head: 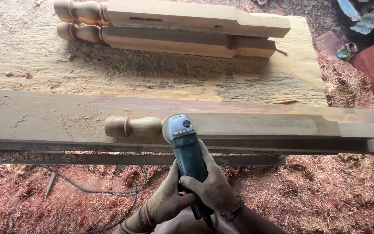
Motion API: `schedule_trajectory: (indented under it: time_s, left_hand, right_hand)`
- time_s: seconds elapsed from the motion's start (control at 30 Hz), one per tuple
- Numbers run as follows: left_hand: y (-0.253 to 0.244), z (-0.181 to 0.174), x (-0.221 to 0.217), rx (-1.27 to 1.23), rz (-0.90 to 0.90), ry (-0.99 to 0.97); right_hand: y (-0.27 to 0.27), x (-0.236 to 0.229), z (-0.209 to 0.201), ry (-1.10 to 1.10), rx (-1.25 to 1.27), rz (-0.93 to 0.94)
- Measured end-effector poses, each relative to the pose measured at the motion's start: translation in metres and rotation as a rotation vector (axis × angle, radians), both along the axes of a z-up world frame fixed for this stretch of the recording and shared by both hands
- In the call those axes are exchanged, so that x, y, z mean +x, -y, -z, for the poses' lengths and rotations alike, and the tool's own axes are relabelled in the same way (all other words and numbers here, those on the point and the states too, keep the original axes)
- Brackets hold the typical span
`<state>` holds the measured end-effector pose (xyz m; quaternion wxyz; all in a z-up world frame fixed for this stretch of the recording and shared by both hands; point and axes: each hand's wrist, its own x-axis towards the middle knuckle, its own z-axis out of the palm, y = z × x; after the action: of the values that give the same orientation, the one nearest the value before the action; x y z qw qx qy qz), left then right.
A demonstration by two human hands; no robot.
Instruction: Sand the surface of a carved wooden furniture leg using a handheld power grinder with a sanding disc to smooth the finish.
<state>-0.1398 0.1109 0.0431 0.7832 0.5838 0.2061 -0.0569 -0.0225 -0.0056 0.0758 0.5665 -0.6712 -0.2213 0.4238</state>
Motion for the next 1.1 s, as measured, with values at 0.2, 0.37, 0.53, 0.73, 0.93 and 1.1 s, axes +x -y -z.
schedule_trajectory:
  time_s: [0.2,0.37,0.53,0.73,0.93,1.1]
  left_hand:
    - [0.009,-0.004,0.013,-0.020,0.007,0.089]
    - [0.045,0.005,0.043,-0.049,0.068,0.183]
    - [0.099,0.030,0.086,-0.206,0.114,0.285]
    - [0.152,0.056,0.143,0.034,0.273,0.241]
    - [0.182,0.064,0.185,0.101,0.320,0.354]
    - [0.162,0.035,0.176,0.134,0.399,0.251]
  right_hand:
    - [0.013,0.008,0.002,0.074,0.003,0.040]
    - [0.053,0.030,-0.001,0.109,-0.068,0.095]
    - [0.110,0.061,0.008,0.152,-0.147,0.217]
    - [0.176,0.101,0.026,0.113,-0.174,0.360]
    - [0.214,0.131,0.036,0.121,-0.240,0.481]
    - [0.200,0.124,0.030,0.065,-0.204,0.504]
